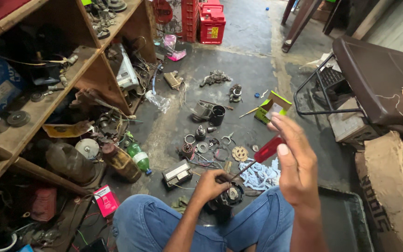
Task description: The person sits on the workshop floor and disassembles a starter motor resting in their lap. They use a red-handled screwdriver to loosen screws, remove small parts and set them on the floor, then handle the motor housing with both hands.
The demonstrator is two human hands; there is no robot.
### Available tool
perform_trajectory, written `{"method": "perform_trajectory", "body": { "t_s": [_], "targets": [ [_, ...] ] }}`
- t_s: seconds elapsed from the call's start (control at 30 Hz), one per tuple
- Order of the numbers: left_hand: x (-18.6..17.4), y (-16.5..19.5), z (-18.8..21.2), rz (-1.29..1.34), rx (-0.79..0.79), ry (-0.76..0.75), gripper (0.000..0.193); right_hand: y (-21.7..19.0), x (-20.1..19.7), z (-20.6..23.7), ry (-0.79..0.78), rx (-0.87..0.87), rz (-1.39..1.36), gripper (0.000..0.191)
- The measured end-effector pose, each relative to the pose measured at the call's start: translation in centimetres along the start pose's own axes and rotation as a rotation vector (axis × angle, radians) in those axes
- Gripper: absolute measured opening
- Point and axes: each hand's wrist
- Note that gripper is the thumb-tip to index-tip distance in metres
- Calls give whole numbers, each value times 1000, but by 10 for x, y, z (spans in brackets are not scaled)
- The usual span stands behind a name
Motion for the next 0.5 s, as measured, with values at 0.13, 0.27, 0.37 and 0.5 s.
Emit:
{"method": "perform_trajectory", "body": {
  "t_s": [0.13,0.27,0.37,0.5],
  "targets": [
    [0,2,0,-14,9,5,25,-3,4,0,11,43,99,26],
    [0,7,2,-36,-34,18,24,0,7,2,4,309,344,34],
    [-1,7,4,25,-20,-6,27,4,6,9,7,-13,251,44],
    [-3,-2,3,-25,-16,-15,32,14,21,14,26,19,-154,39]
  ]
}}
Point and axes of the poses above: each hand's wrist, its own z-axis away from the middle knuckle, its own x-axis out of the palm, y = z × x, and after that the axes turned 15 degrees about -y, right-handed
